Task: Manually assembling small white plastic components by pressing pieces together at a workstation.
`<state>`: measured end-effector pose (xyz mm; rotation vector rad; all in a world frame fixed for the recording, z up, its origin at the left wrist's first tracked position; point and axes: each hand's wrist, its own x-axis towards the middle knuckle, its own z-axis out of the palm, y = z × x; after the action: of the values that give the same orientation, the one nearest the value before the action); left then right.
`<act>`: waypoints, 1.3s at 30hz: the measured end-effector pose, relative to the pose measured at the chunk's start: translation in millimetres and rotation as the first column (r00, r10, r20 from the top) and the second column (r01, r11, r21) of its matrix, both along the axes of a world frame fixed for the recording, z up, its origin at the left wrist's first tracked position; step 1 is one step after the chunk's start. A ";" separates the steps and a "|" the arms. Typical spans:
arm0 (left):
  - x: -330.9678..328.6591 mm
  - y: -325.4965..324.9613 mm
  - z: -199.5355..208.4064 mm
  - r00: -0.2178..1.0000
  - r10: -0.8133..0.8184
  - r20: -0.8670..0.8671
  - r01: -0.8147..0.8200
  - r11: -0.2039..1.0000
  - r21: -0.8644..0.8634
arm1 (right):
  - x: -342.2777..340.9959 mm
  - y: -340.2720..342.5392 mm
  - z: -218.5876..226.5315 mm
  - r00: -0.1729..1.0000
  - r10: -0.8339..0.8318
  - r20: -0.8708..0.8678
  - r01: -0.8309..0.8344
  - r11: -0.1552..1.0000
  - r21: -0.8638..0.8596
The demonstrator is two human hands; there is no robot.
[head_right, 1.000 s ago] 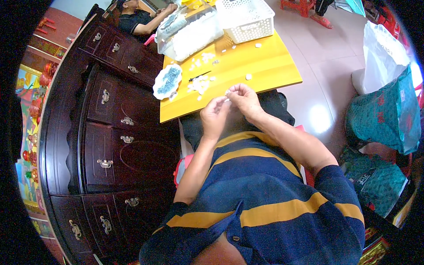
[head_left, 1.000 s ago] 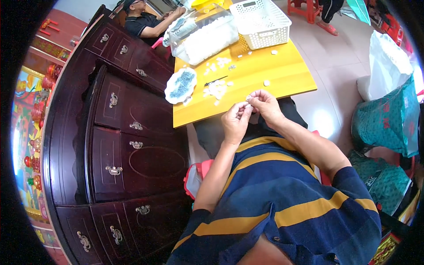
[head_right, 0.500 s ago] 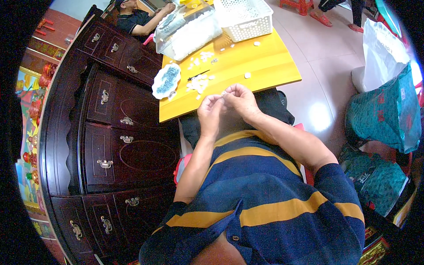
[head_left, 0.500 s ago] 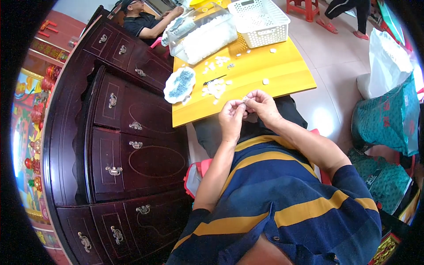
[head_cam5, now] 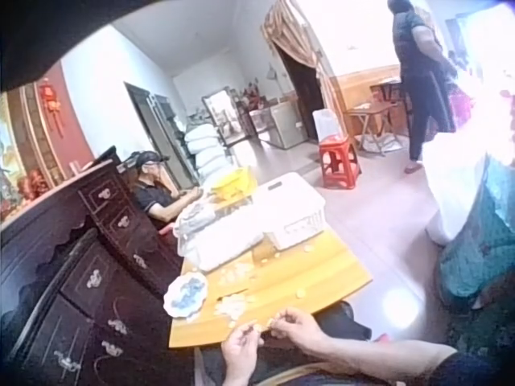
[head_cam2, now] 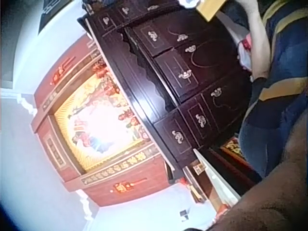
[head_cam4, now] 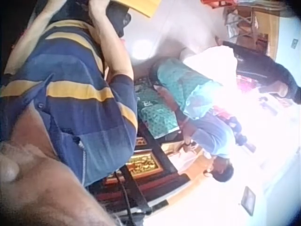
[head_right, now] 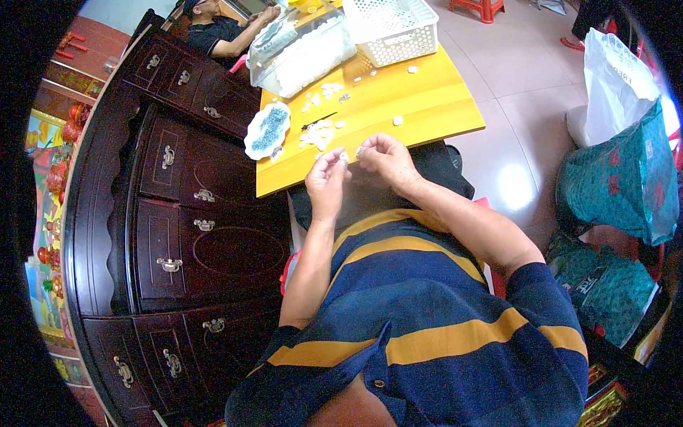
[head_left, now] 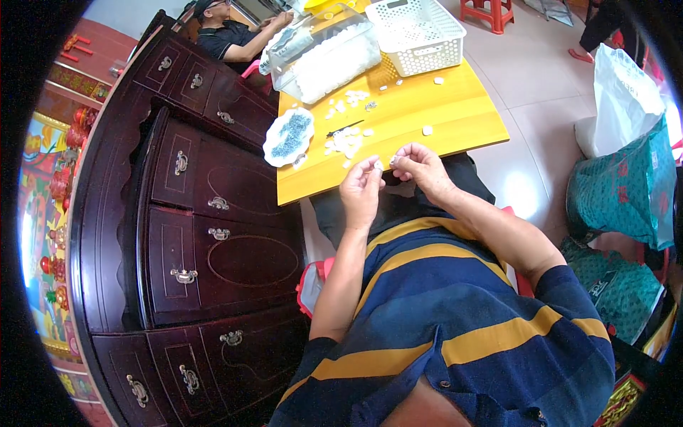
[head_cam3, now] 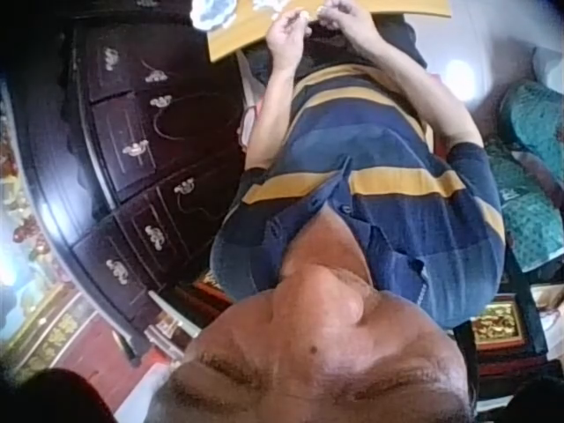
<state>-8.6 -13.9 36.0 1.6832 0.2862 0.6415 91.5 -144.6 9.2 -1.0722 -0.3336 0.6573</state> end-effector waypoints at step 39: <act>-5.0 9.0 -3.3 0.990 -0.133 -0.050 0.134 0.991 0.001 | -8.9 -3.0 11.9 0.985 0.131 0.111 -0.120 0.988 -0.096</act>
<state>-13.6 -5.0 32.6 1.7084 0.2052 0.5018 82.6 -147.6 21.1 -1.1845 -0.4801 0.7286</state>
